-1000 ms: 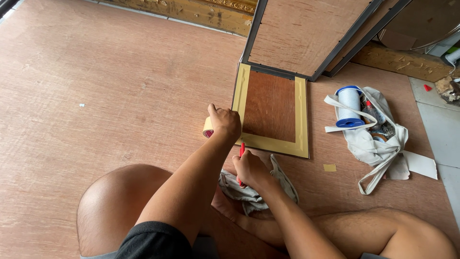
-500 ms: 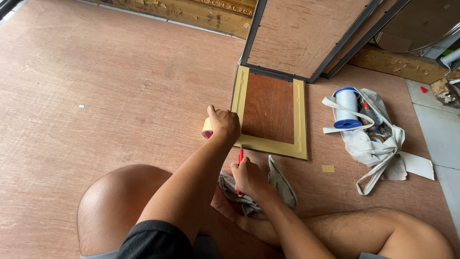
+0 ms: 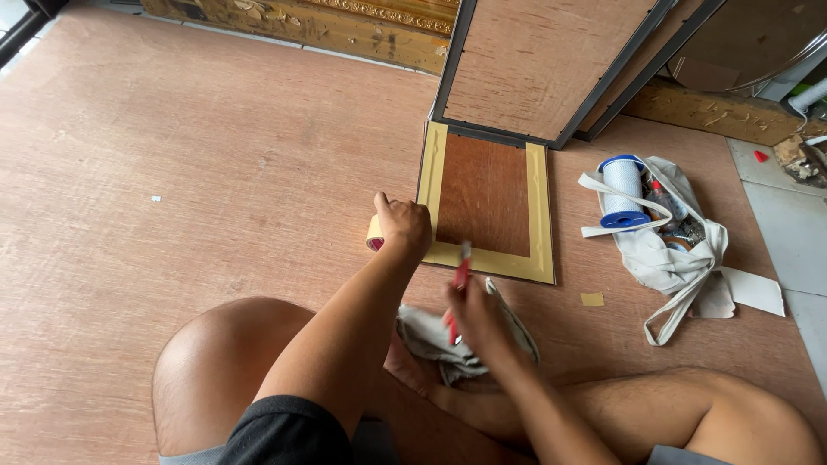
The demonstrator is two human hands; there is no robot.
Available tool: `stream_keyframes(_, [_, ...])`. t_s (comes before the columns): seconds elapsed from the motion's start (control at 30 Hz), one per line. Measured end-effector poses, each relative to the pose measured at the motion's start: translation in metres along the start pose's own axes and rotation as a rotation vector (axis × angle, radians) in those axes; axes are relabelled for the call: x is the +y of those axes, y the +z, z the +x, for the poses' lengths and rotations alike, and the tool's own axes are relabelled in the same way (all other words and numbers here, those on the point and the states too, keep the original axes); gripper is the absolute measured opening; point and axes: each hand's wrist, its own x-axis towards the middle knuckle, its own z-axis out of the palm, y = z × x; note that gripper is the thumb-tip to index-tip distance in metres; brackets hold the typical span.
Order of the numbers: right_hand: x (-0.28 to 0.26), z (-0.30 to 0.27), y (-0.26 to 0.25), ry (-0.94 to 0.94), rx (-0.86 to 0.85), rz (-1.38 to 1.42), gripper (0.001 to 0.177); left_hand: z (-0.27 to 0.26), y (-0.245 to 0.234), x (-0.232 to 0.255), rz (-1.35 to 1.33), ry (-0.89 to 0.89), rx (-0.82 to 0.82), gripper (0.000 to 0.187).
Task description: Applying adhesive tape to the edges of a picture frame backing and assembling the frame.
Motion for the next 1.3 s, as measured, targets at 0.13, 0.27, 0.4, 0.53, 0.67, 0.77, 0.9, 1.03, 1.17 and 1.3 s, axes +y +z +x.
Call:
stream_keyframes(0.13, [0.028, 0.033, -0.037, 0.004, 0.263, 0.065, 0.042, -0.015, -0.011, -0.004, 0.059, 0.030, 0.008, 0.038])
stream_keyframes(0.27, [0.093, 0.089, -0.043, -0.028, 0.250, 0.070, 0.043, -0.026, -0.027, -0.013, -0.089, 0.061, 0.006, 0.050])
stream_keyframes(0.4, [0.138, 0.125, -0.026, -0.048, 0.216, 0.092, 0.039, -0.015, -0.029, -0.018, -0.177, 0.110, -0.007, 0.059])
stream_keyframes(0.53, [0.123, 0.107, -0.038, -0.022, 0.158, 0.041, 0.046, -0.023, -0.035, -0.013, -0.188, 0.158, -0.010, 0.043])
stream_keyframes(0.67, [0.131, 0.097, -0.054, -0.107, -0.112, 0.032, 0.043, -0.045, -0.021, 0.007, -0.218, 0.246, -0.136, 0.054])
stream_keyframes(0.77, [0.153, 0.073, -0.078, -0.146, -0.343, -0.074, 0.040, -0.081, -0.006, 0.030, -0.156, 0.323, -0.287, 0.080])
stream_keyframes(0.9, [0.162, 0.066, -0.085, -0.107, -0.370, -0.278, 0.059, -0.076, 0.049, 0.066, 0.030, 0.325, -0.238, 0.087])
stream_keyframes(1.03, [0.094, 0.014, -0.106, -0.165, -0.380, -0.448, 0.070, -0.054, 0.075, 0.078, 0.100, 0.317, -0.237, 0.074])
stream_keyframes(1.17, [0.070, 0.011, -0.126, -0.233, -0.381, -0.547, 0.051, -0.092, -0.045, 0.049, -0.015, 0.306, -0.273, 0.096])
stream_keyframes(1.3, [0.061, 0.061, -0.149, -0.210, -0.162, -0.474, 0.035, -0.051, -0.056, 0.018, -0.596, 0.103, -0.077, 0.059])
